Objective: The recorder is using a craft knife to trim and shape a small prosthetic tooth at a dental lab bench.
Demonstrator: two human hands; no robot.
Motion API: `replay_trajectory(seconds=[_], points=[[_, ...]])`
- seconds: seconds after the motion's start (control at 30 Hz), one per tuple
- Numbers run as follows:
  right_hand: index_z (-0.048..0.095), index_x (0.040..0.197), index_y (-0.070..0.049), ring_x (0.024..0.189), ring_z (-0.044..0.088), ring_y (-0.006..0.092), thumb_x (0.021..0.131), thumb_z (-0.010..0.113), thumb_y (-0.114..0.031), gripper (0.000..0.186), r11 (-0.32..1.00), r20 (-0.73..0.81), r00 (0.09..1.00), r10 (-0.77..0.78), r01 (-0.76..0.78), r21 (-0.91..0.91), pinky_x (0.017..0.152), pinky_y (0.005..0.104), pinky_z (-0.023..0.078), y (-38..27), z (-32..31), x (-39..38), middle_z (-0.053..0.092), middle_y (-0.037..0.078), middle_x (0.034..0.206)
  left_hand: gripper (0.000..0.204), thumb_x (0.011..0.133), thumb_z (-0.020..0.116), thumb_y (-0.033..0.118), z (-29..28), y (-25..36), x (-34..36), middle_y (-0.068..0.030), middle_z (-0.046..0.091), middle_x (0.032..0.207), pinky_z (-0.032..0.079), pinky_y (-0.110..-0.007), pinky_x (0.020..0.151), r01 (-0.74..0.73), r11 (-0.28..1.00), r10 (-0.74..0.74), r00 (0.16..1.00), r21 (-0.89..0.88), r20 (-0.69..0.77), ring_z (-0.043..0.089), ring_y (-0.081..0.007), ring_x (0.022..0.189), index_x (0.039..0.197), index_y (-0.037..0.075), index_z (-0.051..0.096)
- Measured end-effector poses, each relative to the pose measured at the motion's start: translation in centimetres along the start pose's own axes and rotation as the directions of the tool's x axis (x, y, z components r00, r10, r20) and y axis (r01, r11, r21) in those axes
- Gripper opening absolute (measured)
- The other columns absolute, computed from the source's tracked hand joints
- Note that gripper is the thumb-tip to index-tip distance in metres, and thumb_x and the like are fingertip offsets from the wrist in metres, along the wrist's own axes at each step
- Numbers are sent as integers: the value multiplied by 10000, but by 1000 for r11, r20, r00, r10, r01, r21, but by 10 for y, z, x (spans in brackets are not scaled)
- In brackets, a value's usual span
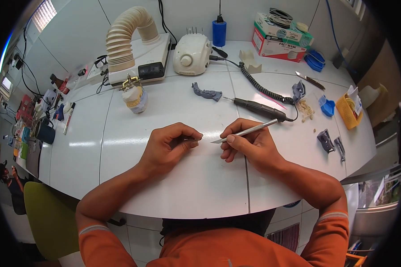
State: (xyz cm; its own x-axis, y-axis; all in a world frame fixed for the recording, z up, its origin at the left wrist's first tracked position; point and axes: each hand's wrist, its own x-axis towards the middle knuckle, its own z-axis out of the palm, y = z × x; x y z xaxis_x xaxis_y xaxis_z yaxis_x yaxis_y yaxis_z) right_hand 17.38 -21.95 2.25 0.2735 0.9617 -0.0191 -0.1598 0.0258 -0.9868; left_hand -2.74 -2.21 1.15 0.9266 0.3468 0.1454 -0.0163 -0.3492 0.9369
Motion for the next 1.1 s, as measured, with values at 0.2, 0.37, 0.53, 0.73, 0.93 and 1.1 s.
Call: replay_trajectory(seconds=[0.2, 0.37, 0.53, 0.73, 0.93, 1.1], points=[[675, 1185, 77, 856, 798, 199, 1100, 668, -116, 211, 1000, 2, 1000, -13, 13, -8, 737, 307, 666, 0, 1, 0, 757, 165, 985, 170, 1025, 710, -65, 0, 3, 0, -75, 779, 1097, 591, -290, 957, 67, 997, -67, 998, -49, -6, 737, -139, 1052, 1184, -23, 752], [672, 1189, 83, 880, 801, 200, 1092, 671, -100, 207, 1000, -11, 1000, -14, 14, -4, 760, 314, 669, 1, 1, -2, 760, 165, 1000, 169, 1026, 746, -31, 0, 5, 1, -93, 779, 1097, 599, -282, 923, 106, 992, -107, 994, -71, -1, 740, -120, 1033, 1194, -35, 722], [681, 1192, 87, 951, 798, 197, 1070, 667, -52, 185, 989, -15, 993, -114, 112, -93, 818, 306, 667, 3, 11, -4, 764, 156, 1047, 149, 1007, 761, -53, -3, 5, -2, -108, 798, 1089, 621, -286, 899, 125, 976, -128, 992, -177, -7, 773, -146, 1026, 1143, -18, 711], [722, 1191, 71, 969, 760, 178, 993, 695, 20, 207, 878, 69, 899, -433, 437, -196, 834, 315, 595, 14, 6, -1, 775, 172, 1081, 129, 1013, 776, 5, 5, 7, -4, -96, 812, 1070, 630, -275, 877, 185, 928, -196, 981, -322, -1, 777, -130, 1001, 1133, -25, 738], [737, 1149, 64, 861, 757, 154, 1013, 705, -16, 161, 873, 13, 943, -333, 313, -373, 766, 300, 600, 7, 7, 0, 805, 142, 994, 101, 1010, 752, -51, 3, 8, -5, -141, 801, 1095, 681, -314, 891, 235, 926, -233, 971, -295, 42, 805, -193, 1030, 1102, -25, 719], [746, 1133, 60, 785, 744, 140, 1026, 715, -33, 145, 884, -35, 934, -355, 323, -338, 686, 294, 581, 10, 14, 3, 802, 119, 952, 102, 997, 766, -56, 5, 12, -6, -140, 803, 1085, 665, -303, 909, 235, 945, -229, 972, -228, 52, 796, -178, 1035, 1091, -37, 729]])
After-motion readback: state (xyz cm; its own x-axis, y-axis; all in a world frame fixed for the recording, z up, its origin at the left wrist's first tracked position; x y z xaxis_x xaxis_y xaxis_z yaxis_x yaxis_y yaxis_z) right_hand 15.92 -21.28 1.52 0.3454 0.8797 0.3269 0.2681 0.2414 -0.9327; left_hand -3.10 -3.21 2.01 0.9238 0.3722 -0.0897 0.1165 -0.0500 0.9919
